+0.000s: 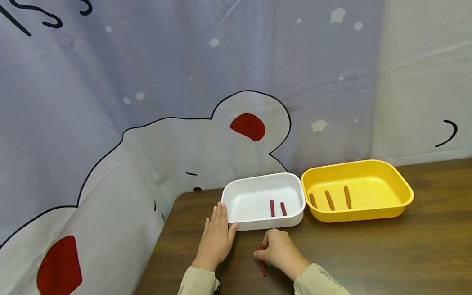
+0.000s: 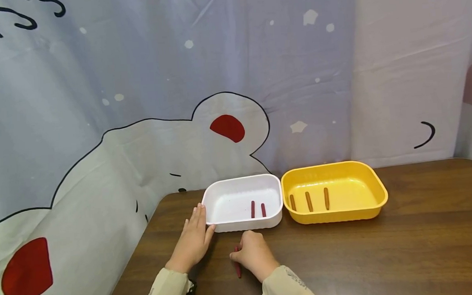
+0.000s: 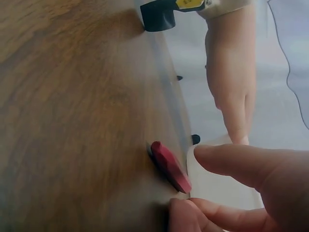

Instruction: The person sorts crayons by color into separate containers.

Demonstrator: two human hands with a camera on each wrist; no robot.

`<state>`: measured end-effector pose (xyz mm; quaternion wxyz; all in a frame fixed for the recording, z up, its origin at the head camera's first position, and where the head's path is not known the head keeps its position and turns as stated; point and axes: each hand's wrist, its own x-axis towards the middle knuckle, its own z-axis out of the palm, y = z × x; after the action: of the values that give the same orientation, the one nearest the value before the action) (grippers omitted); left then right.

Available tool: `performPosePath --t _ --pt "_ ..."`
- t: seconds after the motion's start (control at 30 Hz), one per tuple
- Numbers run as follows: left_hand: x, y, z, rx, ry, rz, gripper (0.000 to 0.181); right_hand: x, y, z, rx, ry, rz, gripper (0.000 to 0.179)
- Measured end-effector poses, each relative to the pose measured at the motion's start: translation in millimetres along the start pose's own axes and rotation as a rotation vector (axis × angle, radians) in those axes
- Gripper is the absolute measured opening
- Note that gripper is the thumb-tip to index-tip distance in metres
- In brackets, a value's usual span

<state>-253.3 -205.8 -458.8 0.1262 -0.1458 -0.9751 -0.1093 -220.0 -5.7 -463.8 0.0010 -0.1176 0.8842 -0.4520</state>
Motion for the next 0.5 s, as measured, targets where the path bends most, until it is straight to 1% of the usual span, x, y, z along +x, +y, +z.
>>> performPosePath --t 0.1,0.2,0.4,0.5 --pt "0.1 -0.1 0.0 0.0 0.001 0.003 0.067 0.9 -1.0 2.6 -0.004 -0.009 0.007 0.04" --pt "0.2 -0.1 0.2 0.0 0.001 0.004 0.067 1.4 -1.0 5.3 -0.027 -0.001 -0.016 0.043" --pt "0.0 -0.1 0.4 0.005 0.0 0.004 0.067 -0.6 -2.7 8.3 -0.062 0.005 -0.049 0.036" --pt "-0.3 -0.1 0.6 0.005 -0.001 0.002 0.068 -1.8 -3.1 9.2 -0.077 0.016 -0.056 0.037"
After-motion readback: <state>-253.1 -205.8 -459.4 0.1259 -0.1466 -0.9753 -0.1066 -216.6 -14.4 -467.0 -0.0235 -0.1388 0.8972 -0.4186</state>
